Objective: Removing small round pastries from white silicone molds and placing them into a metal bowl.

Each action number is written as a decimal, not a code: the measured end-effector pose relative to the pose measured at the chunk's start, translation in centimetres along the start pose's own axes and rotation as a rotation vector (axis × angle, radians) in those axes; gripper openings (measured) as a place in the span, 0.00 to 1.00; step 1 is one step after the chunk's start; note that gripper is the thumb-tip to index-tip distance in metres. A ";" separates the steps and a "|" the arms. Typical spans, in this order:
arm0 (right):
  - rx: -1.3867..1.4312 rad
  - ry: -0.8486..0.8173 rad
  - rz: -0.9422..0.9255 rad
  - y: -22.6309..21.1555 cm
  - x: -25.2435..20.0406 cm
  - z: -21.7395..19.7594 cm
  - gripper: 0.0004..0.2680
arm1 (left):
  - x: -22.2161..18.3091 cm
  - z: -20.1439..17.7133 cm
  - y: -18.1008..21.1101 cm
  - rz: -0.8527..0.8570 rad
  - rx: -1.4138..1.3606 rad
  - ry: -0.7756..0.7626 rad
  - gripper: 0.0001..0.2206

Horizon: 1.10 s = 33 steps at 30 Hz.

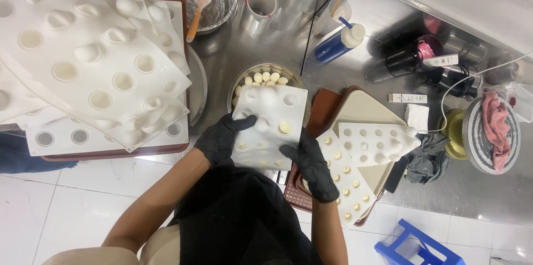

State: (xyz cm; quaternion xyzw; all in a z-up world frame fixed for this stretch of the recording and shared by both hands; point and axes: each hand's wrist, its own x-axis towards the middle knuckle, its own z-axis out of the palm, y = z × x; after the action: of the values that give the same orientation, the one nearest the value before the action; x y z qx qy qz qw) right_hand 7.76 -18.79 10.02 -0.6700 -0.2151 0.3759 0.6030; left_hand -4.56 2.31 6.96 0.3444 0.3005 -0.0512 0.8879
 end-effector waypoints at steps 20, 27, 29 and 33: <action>-0.348 -0.090 -0.037 -1.5 -3.3 1.6 0.16 | 0.4 3.4 -1.0 0.849 1.551 -0.143 0.15; -0.194 0.175 -0.028 -0.9 -3.6 4.9 0.22 | 2.6 -1.1 -7.8 0.352 0.905 -0.326 0.16; -0.219 0.239 -0.117 -0.6 -3.7 5.5 0.21 | 1.8 -1.3 -8.2 0.462 0.778 -0.331 0.13; -0.187 0.287 -0.176 0.3 -3.4 5.4 0.13 | -0.7 0.8 -6.4 0.641 0.798 -0.526 0.12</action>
State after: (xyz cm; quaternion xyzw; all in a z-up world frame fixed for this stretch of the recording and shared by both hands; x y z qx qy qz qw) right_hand 1.43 -17.88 10.58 -0.7484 -0.2184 0.2007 0.5932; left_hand -6.66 -3.16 4.13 0.7023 -0.0925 0.0273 0.7053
